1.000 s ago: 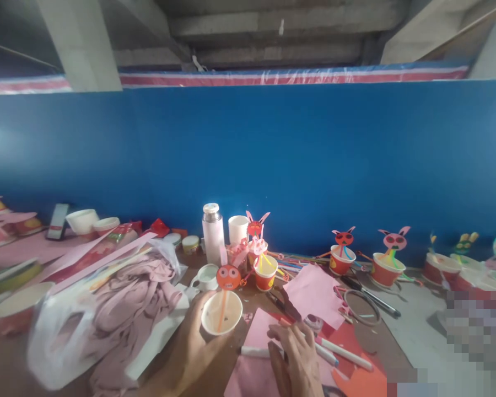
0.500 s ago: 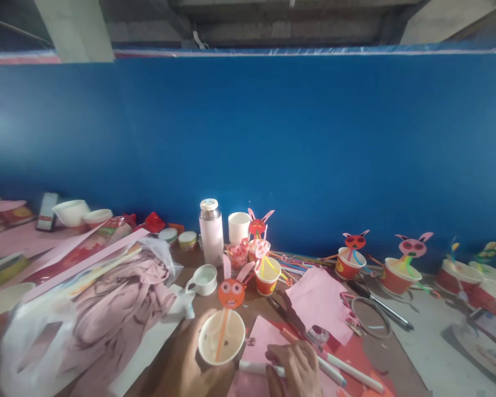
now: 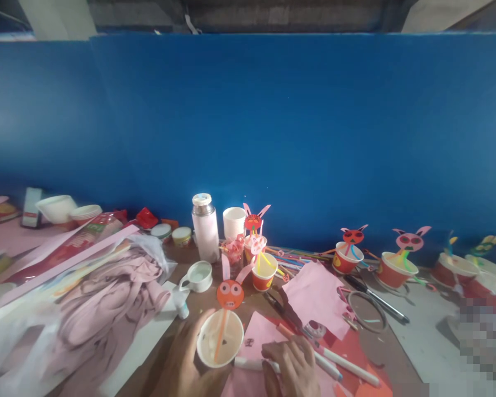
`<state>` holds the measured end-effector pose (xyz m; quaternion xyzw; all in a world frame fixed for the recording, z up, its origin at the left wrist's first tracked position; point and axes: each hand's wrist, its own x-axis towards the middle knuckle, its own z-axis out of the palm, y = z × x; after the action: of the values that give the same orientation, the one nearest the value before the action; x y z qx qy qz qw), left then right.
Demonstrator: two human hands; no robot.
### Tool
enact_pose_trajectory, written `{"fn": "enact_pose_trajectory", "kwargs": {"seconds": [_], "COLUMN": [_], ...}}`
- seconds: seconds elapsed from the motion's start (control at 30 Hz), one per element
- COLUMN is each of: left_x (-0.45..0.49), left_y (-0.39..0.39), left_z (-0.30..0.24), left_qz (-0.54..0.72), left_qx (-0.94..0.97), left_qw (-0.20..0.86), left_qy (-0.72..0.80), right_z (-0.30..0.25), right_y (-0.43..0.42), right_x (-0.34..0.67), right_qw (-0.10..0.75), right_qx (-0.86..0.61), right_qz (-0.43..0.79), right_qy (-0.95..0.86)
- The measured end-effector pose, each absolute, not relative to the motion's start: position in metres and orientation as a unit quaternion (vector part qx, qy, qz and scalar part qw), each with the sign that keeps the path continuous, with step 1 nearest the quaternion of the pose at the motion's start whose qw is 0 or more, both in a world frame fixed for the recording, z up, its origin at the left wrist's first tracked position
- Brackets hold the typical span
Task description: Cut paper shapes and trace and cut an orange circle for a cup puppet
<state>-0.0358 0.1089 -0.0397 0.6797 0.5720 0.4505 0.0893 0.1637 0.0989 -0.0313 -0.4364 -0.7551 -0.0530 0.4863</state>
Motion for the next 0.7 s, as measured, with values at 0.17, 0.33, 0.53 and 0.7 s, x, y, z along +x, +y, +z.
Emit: {"fn": "enact_pose_trajectory", "kwargs": {"seconds": [0.17,0.33,0.53,0.7], "left_x": [-0.046,-0.05,-0.049,-0.053], "left_y": [0.113,0.114,0.112,0.115], "left_z": [-0.03,-0.024,-0.023,-0.019], "left_qz": [0.403,0.394,0.401,0.409], "left_qx": [0.733,0.737,0.74,0.748], "left_qw": [0.075,0.077,0.081,0.11], "left_qy": [0.543,0.544,0.533,0.512], "right_z": [-0.025,-0.022,-0.023,-0.025], "right_y": [0.092,0.092,0.095,0.096], "right_x": [0.161,0.164,0.171,0.171], "right_qw": [0.453,0.422,0.388,0.394], "right_qx": [-0.446,-0.432,-0.405,-0.409], "right_qz": [-0.026,-0.046,-0.072,-0.066], "right_qy": [-0.772,-0.796,-0.825,-0.82]}}
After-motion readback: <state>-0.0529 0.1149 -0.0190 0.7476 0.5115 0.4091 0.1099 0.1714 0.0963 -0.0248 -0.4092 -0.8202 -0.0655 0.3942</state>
